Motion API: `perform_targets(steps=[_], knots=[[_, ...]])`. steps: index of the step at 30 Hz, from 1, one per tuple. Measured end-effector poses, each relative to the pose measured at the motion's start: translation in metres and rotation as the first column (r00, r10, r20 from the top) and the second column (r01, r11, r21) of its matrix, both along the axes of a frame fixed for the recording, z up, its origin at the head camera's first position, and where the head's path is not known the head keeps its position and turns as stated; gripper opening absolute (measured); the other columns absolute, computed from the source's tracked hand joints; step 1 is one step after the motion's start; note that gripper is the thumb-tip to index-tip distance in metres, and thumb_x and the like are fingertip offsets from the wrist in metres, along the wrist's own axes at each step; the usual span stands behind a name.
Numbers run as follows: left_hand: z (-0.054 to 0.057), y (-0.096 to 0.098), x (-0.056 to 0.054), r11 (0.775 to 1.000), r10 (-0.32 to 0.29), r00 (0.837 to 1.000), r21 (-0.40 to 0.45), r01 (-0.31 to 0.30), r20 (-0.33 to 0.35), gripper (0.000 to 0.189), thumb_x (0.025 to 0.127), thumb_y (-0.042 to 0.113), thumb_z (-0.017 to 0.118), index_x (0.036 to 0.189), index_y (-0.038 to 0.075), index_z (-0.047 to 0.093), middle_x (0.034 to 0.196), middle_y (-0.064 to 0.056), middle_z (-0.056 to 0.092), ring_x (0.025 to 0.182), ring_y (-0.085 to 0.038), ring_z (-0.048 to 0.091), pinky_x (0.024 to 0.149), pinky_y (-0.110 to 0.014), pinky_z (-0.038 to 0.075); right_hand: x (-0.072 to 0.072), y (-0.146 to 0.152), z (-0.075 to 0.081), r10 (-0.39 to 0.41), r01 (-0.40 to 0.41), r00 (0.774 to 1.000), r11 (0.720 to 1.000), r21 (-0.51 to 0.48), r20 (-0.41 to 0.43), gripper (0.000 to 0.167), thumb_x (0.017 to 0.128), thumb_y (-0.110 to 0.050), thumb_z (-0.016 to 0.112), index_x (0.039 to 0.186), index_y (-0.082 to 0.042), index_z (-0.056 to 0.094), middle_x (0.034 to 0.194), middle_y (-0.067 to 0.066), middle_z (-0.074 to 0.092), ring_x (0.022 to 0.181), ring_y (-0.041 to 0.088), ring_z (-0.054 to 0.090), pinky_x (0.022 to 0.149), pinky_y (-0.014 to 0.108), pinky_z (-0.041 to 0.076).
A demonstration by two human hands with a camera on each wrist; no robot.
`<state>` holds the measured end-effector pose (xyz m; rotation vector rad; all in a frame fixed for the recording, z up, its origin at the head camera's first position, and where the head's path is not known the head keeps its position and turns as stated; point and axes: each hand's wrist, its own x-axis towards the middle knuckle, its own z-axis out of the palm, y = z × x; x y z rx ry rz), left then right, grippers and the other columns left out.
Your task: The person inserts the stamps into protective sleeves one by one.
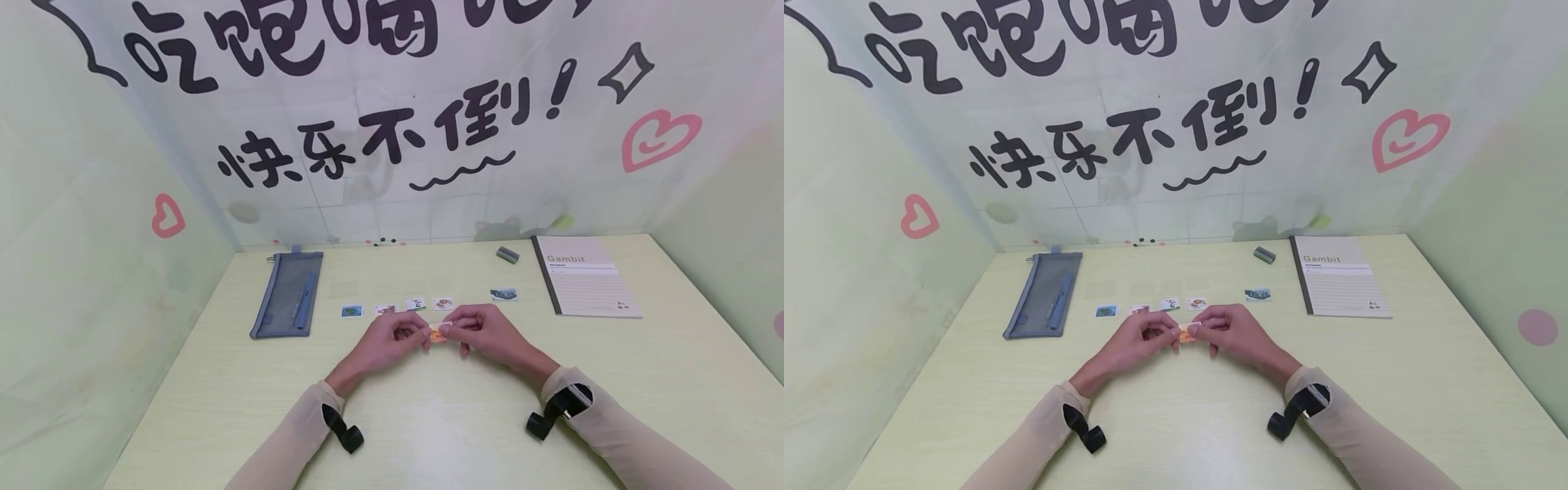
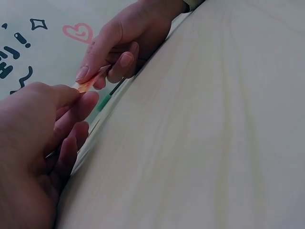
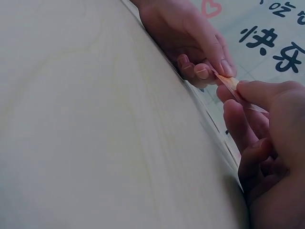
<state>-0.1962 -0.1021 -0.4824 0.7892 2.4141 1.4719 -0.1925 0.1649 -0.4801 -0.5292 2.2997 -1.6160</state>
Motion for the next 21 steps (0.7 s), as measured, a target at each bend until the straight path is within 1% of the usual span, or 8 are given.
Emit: perform_targets(steps=[1,2,3,4,6,13,16,21], knots=[[-0.0001,-0.0001,-0.0002,1.0,-0.003,1.0,0.007,0.003,0.004,0.015,0.109,0.039,0.067,0.103,0.031,0.078,0.089,0.014,0.08,0.072,-0.011,0.063,0.108,-0.039,0.046,-0.0002,0.0001,0.0001,-0.003,0.003,1.0,1.0,-0.002,-0.002,0.023,0.101,-0.037,0.079,0.113,-0.018,0.078,0.072,0.008,0.075,0.061,0.021,0.067,0.082,0.027,0.052],[-0.0003,-0.0003,-0.0004,1.0,-0.004,1.0,0.013,0.004,0.008,0.014,0.109,0.038,0.067,0.104,0.031,0.078,0.09,0.013,0.08,0.073,-0.01,0.063,0.106,-0.033,0.046,-0.0003,0.0,0.0002,-0.005,0.005,1.0,1.0,-0.005,-0.002,0.023,0.102,-0.037,0.079,0.113,-0.017,0.078,0.072,0.009,0.075,0.061,0.021,0.067,0.083,0.027,0.052],[-0.0006,-0.0005,-0.0007,1.0,-0.008,1.0,0.019,0.008,0.012,0.014,0.109,0.037,0.067,0.105,0.03,0.078,0.091,0.012,0.08,0.073,-0.01,0.063,0.096,-0.029,0.049,-0.0004,0.0001,0.0004,-0.006,0.006,1.0,1.0,-0.006,-0.001,0.023,0.102,-0.037,0.078,0.114,-0.017,0.077,0.073,0.009,0.075,0.061,0.021,0.067,0.084,0.027,0.052],[-0.001,-0.0007,-0.0009,1.0,-0.012,1.0,0.023,0.012,0.015,0.014,0.109,0.037,0.067,0.105,0.029,0.079,0.091,0.011,0.08,0.073,-0.011,0.062,0.084,-0.026,0.048,-0.0005,0.0002,0.0005,-0.006,0.006,1.0,1.0,-0.007,0.0,0.024,0.102,-0.037,0.078,0.114,-0.016,0.077,0.073,0.009,0.075,0.061,0.021,0.067,0.084,0.027,0.051],[-0.0016,-0.001,-0.0011,1.0,-0.018,1.0,0.023,0.018,0.013,0.014,0.109,0.037,0.068,0.105,0.029,0.079,0.092,0.01,0.081,0.073,-0.01,0.062,0.07,-0.023,0.047,-0.0005,0.0005,0.0008,-0.004,0.004,1.0,1.0,-0.009,0.003,0.024,0.103,-0.037,0.077,0.114,-0.016,0.077,0.073,0.01,0.076,0.062,0.021,0.067,0.085,0.027,0.051],[-0.0026,-0.0003,-0.0016,1.0,-0.026,0.999,0.004,0.026,-0.018,0.014,0.108,0.039,0.069,0.102,0.032,0.079,0.09,0.012,0.08,0.075,-0.012,0.065,0.074,-0.024,0.049,0.0004,0.0006,0.0013,0.011,-0.011,1.0,1.0,-0.002,0.02,0.024,0.102,-0.038,0.078,0.114,-0.018,0.078,0.073,0.011,0.076,0.062,0.021,0.067,0.082,0.028,0.05],[-0.0025,0.0001,-0.0011,1.0,-0.021,1.0,-0.006,0.021,-0.016,0.013,0.108,0.041,0.069,0.101,0.034,0.079,0.09,0.014,0.079,0.076,-0.012,0.065,0.07,-0.023,0.05,0.0004,0.0006,0.0009,0.018,-0.018,1.0,1.0,-0.003,0.022,0.023,0.102,-0.038,0.078,0.113,-0.018,0.078,0.073,0.011,0.075,0.061,0.02,0.066,0.08,0.028,0.05],[-0.0008,-0.0002,0.0006,1.0,-0.014,1.0,-0.01,0.014,-0.014,0.013,0.108,0.042,0.069,0.101,0.036,0.078,0.09,0.016,0.079,0.075,-0.011,0.066,0.071,-0.023,0.049,0.001,0.0005,0.0023,0.032,-0.032,0.999,0.999,-0.015,0.007,0.02,0.103,-0.035,0.077,0.114,-0.018,0.078,0.075,0.011,0.077,0.06,0.02,0.066,0.079,0.028,0.051]])
